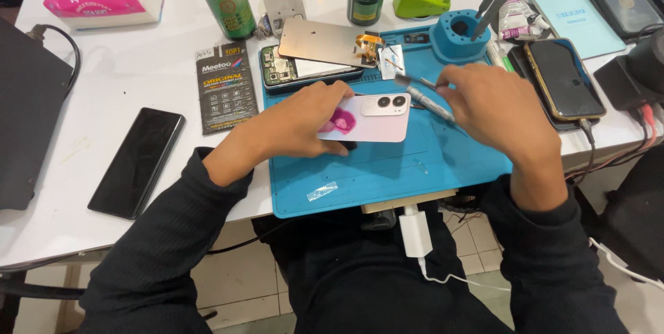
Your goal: The person disassembles a smartphone at a repair workbench, prying off the back cover and removing internal components. They use a brush to clean the phone frame and battery compartment, then work on the exposed battery and internals with a tool.
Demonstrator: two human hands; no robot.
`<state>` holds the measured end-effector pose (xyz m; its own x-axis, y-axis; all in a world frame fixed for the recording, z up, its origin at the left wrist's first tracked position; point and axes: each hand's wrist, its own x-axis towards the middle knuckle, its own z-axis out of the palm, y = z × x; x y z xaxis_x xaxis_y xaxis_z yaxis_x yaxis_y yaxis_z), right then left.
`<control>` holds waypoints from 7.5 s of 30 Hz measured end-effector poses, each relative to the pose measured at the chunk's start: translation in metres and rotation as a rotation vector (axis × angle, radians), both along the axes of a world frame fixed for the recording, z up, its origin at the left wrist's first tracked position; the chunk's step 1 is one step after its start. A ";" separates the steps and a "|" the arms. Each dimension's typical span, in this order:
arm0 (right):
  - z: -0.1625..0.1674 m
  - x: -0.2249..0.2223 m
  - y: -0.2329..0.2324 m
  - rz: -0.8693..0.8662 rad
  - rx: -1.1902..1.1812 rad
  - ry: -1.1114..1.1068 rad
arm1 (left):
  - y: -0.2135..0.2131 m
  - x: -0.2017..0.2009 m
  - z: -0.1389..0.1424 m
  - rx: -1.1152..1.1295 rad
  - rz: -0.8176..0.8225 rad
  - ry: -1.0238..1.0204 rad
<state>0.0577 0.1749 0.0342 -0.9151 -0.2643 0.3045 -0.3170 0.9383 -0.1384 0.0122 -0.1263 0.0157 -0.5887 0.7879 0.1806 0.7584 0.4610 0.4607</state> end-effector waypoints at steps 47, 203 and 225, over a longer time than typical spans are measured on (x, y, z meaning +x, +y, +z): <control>-0.048 0.038 -0.128 0.440 -0.143 0.016 | -0.080 -0.050 -0.005 0.846 0.066 -0.235; 0.005 0.018 -0.100 0.586 -0.058 -0.151 | -0.047 -0.058 0.017 1.108 0.244 -0.544; 0.044 -0.062 -0.077 0.244 0.192 -0.166 | -0.038 -0.051 0.034 1.120 0.289 -0.526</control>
